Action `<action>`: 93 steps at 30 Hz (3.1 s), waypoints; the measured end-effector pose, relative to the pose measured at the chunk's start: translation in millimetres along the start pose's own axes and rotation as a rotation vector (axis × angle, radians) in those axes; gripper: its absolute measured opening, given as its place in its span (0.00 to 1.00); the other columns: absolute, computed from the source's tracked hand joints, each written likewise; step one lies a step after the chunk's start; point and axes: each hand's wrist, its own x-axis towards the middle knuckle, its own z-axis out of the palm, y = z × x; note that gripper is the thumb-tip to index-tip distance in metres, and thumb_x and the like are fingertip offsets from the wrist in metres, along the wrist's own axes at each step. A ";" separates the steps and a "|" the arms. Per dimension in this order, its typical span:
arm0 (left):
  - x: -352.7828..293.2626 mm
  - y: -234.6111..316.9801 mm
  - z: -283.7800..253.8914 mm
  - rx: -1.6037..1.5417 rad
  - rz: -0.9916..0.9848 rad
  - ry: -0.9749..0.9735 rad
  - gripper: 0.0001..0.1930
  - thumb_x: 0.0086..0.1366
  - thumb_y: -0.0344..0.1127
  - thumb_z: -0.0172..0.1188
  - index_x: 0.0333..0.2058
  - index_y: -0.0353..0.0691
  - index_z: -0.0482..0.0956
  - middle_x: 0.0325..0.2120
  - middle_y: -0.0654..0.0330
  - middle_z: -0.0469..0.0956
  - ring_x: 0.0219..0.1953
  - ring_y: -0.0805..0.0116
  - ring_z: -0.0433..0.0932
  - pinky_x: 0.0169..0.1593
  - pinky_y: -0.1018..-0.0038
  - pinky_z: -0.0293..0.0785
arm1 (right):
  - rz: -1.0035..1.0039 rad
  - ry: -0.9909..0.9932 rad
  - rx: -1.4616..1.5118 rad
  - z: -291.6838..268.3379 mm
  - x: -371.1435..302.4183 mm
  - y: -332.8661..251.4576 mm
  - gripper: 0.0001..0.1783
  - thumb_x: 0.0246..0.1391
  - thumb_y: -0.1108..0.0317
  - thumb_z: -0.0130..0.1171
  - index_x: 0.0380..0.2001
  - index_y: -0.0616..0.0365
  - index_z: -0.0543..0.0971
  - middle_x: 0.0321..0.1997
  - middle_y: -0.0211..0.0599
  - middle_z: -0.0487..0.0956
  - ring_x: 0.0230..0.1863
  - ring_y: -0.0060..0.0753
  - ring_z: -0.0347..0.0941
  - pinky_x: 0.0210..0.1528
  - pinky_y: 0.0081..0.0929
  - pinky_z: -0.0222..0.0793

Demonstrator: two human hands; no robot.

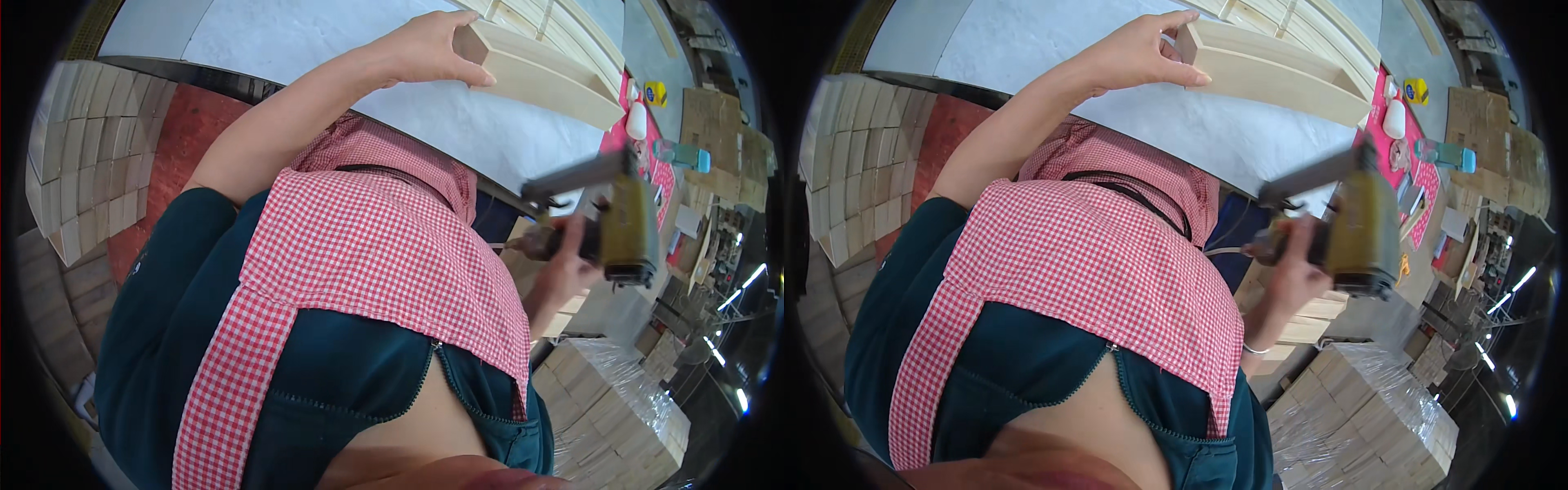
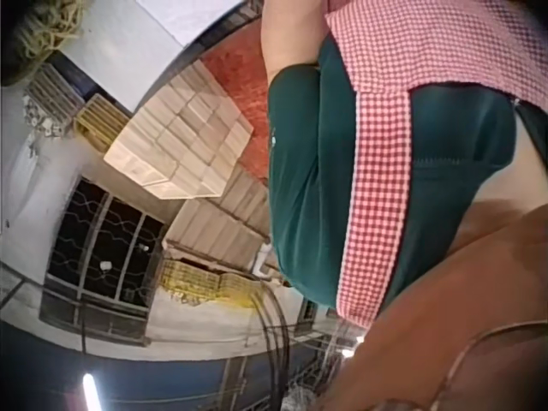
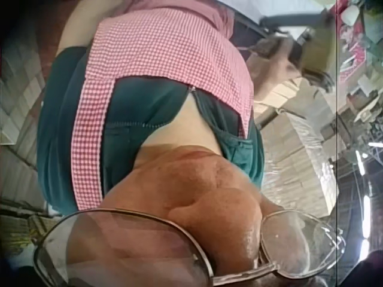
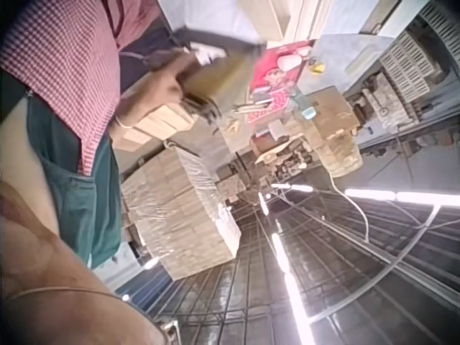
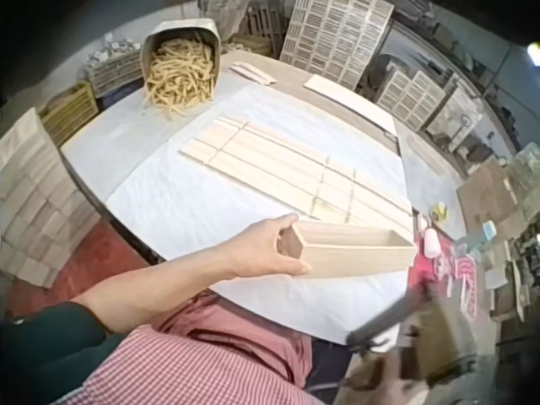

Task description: Assembling wooden boxes using wood glue and a pneumatic stapler.

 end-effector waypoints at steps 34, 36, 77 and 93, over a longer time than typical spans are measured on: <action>-17.6 22.1 -13.9 0.029 0.039 -0.009 0.43 0.51 0.39 0.71 0.63 0.23 0.65 0.43 0.41 0.79 0.40 0.59 0.79 0.44 0.71 0.78 | 0.210 -0.413 -0.164 57.9 -43.4 -36.5 0.24 0.60 0.56 0.68 0.55 0.55 0.79 0.25 0.29 0.77 0.21 0.21 0.67 0.26 0.20 0.62; -16.4 20.6 -14.7 -0.003 0.039 -0.016 0.44 0.51 0.39 0.71 0.63 0.22 0.64 0.44 0.40 0.79 0.41 0.58 0.79 0.45 0.71 0.78 | 0.223 -0.423 -0.171 57.0 -44.1 -39.6 0.24 0.60 0.55 0.68 0.55 0.55 0.79 0.25 0.30 0.78 0.22 0.21 0.68 0.27 0.20 0.63; -14.5 20.8 -22.8 -0.516 -0.247 -0.001 0.45 0.54 0.32 0.74 0.64 0.16 0.60 0.51 0.33 0.74 0.48 0.54 0.79 0.53 0.73 0.77 | 0.350 -0.613 -0.261 49.3 -34.1 -0.1 0.43 0.57 0.47 0.68 0.70 0.43 0.62 0.71 0.48 0.65 0.71 0.48 0.64 0.69 0.42 0.68; -25.0 -19.6 -76.8 0.022 -0.073 -0.177 0.44 0.53 0.34 0.74 0.67 0.33 0.62 0.52 0.45 0.77 0.42 0.62 0.80 0.47 0.74 0.80 | -0.070 -0.102 -0.339 -59.0 110.3 67.8 0.21 0.59 0.64 0.63 0.49 0.68 0.76 0.31 0.41 0.81 0.25 0.29 0.76 0.30 0.23 0.72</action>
